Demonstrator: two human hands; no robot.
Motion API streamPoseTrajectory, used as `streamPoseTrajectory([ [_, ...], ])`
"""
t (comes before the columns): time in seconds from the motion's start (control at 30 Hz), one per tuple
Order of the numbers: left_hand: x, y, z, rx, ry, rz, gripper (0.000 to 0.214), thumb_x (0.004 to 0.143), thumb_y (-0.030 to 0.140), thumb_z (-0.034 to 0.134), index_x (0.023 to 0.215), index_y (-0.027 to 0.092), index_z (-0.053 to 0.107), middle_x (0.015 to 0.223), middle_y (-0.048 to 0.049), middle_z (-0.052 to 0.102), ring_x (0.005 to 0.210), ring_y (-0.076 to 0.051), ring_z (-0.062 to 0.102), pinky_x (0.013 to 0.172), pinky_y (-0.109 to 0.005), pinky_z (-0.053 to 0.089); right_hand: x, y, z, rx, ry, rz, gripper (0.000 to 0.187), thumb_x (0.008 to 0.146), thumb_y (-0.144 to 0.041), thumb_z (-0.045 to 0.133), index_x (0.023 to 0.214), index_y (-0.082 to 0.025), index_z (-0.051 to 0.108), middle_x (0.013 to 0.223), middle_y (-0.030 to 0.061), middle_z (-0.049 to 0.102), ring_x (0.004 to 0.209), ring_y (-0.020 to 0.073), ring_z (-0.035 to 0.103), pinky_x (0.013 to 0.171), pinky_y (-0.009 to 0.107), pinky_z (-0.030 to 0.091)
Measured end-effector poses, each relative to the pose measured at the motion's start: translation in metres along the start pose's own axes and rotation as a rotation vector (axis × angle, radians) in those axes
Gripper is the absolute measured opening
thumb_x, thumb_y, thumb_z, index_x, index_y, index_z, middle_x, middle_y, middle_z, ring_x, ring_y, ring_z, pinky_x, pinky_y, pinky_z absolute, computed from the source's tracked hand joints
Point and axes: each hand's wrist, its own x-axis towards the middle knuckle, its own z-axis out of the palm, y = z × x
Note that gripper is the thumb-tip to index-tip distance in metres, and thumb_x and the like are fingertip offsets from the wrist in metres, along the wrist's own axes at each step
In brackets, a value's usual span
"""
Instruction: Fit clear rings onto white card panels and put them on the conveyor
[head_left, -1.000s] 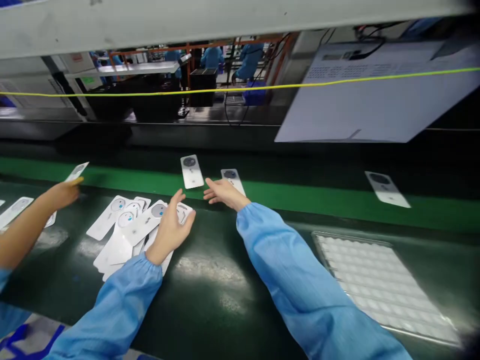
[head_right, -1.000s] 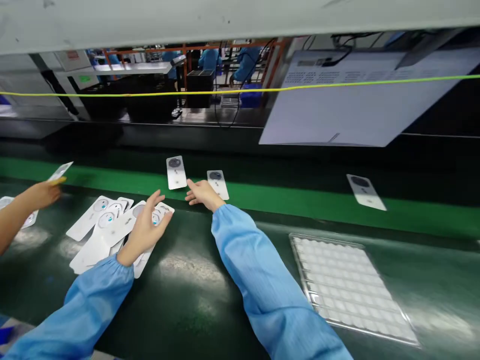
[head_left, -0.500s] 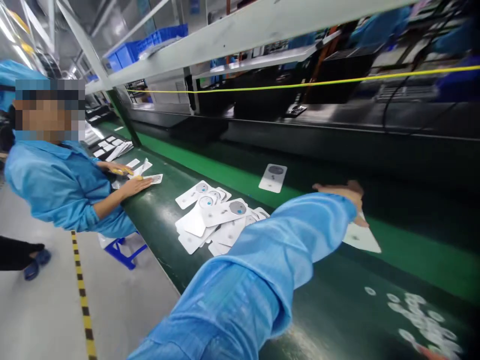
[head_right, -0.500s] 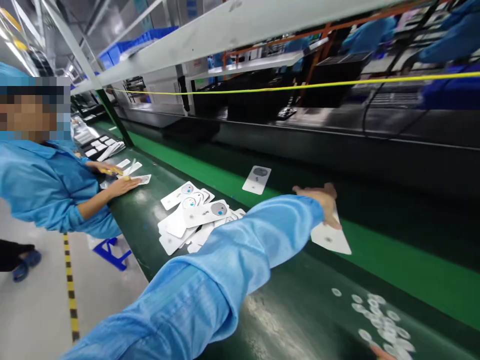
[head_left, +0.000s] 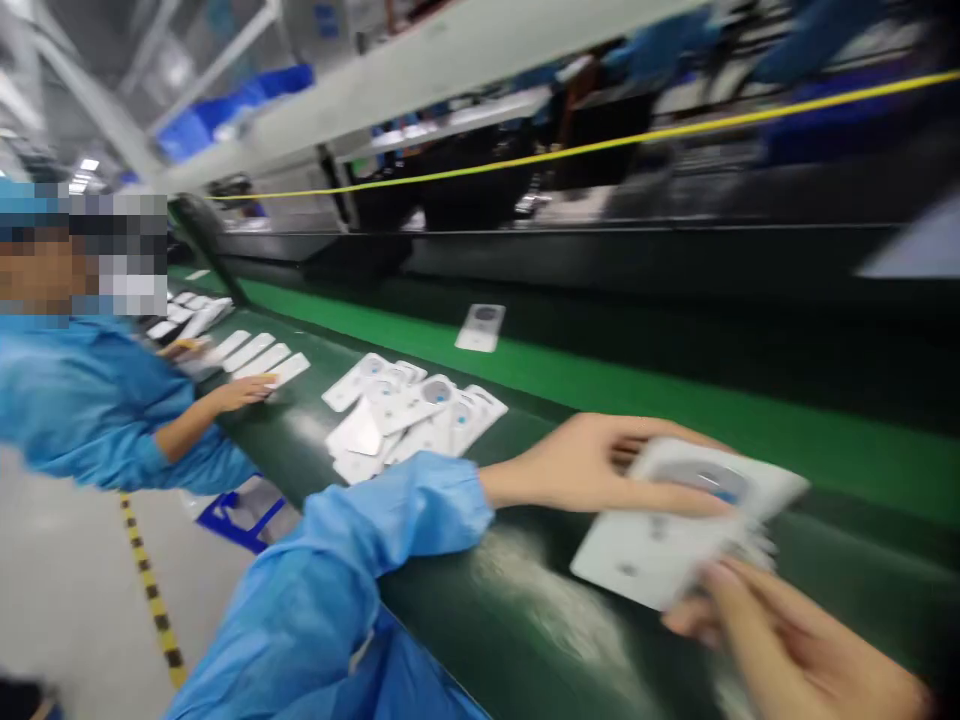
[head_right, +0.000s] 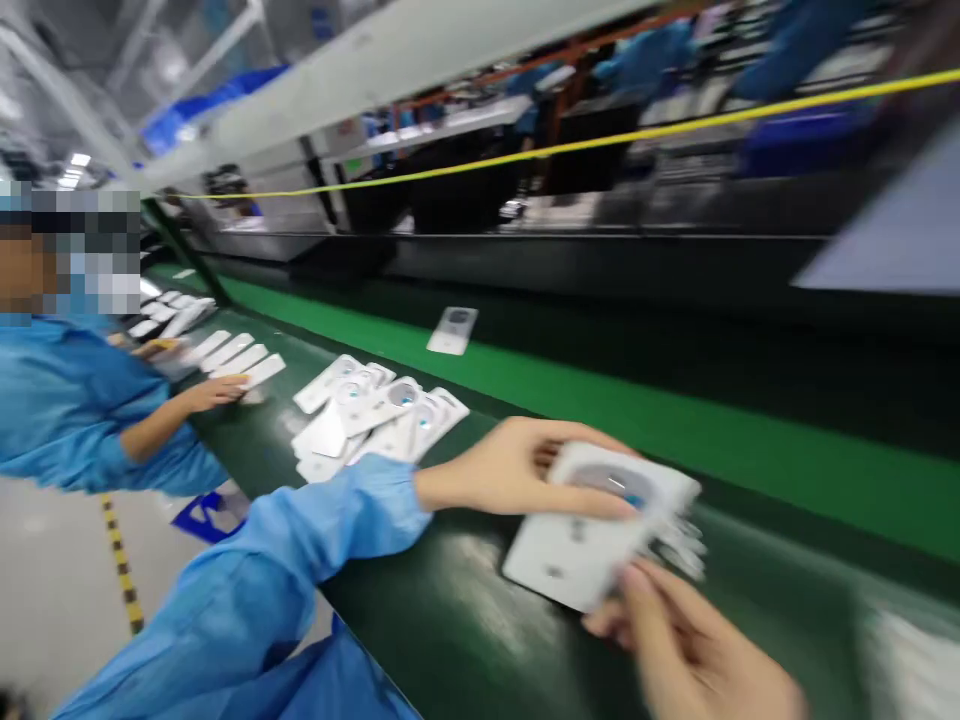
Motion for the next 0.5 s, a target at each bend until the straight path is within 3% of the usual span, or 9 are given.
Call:
streamPoseTrajectory([
  [0.03,-0.007,-0.018,0.004,-0.077,-0.028,0.018,0.033,0.072,0.024,0.086,0.103,0.015,0.080,0.101,-0.0076,0.081,0.096,-0.024,0.078,0.079,-0.026,0.062,-0.007,-0.004,0.005,0.015,0.003,0.002,0.047,0.093,-0.064,0.060,0.104,-0.020,0.073,0.057,0.0027,0.066,0.051,0.0205,0.064,0.050,0.031,0.055],
  [0.1,-0.015,-0.056,0.009,-0.284,-0.076,-0.040,0.043,0.080,0.040,0.082,0.111,0.011,0.077,0.112,-0.0163,0.078,0.102,-0.030,0.077,0.087,-0.037,0.063,-0.016,-0.009,0.018,0.064,-0.060,-0.009,0.051,0.093,-0.065,0.058,0.100,-0.018,0.074,0.049,0.0009,0.061,0.044,0.0191,0.060,0.045,0.029,0.051],
  [0.2,-0.016,-0.096,0.010,-0.440,-0.078,-0.141,0.051,0.075,0.041,0.087,0.113,0.010,0.074,0.124,-0.0208,0.074,0.110,-0.034,0.074,0.093,-0.043,0.061,-0.019,-0.007,0.032,0.024,-0.043,-0.056,0.046,0.099,-0.057,0.053,0.103,-0.017,0.075,0.053,0.0008,0.064,0.044,0.0175,0.061,0.044,0.028,0.050],
  [0.33,-0.019,-0.111,0.008,-0.325,-0.072,-0.148,0.041,0.078,0.037,0.082,0.109,0.010,0.074,0.120,-0.0179,0.076,0.107,-0.030,0.073,0.091,-0.037,0.059,-0.022,-0.001,0.035,-0.343,0.181,-0.321,0.028,0.104,-0.033,0.051,0.112,-0.022,0.076,0.084,0.0060,0.076,0.066,0.0176,0.071,0.061,0.028,0.057],
  [0.4,-0.021,-0.113,0.008,-0.213,-0.065,-0.109,0.034,0.081,0.035,0.079,0.104,0.010,0.074,0.109,-0.0143,0.078,0.099,-0.026,0.073,0.085,-0.032,0.058,-0.021,0.000,0.033,-0.528,0.174,-0.437,0.031,0.106,-0.024,0.047,0.121,-0.024,0.074,0.094,0.0069,0.076,0.077,0.0178,0.072,0.068,0.027,0.057],
  [0.5,-0.022,-0.118,0.008,-0.097,-0.062,-0.080,0.028,0.084,0.037,0.076,0.094,0.011,0.072,0.092,-0.0091,0.077,0.084,-0.022,0.070,0.071,-0.027,0.054,-0.015,0.004,0.032,-0.764,0.120,-0.510,0.036,0.105,-0.016,0.044,0.130,-0.022,0.070,0.096,0.0070,0.073,0.074,0.0160,0.070,0.060,0.025,0.054],
])
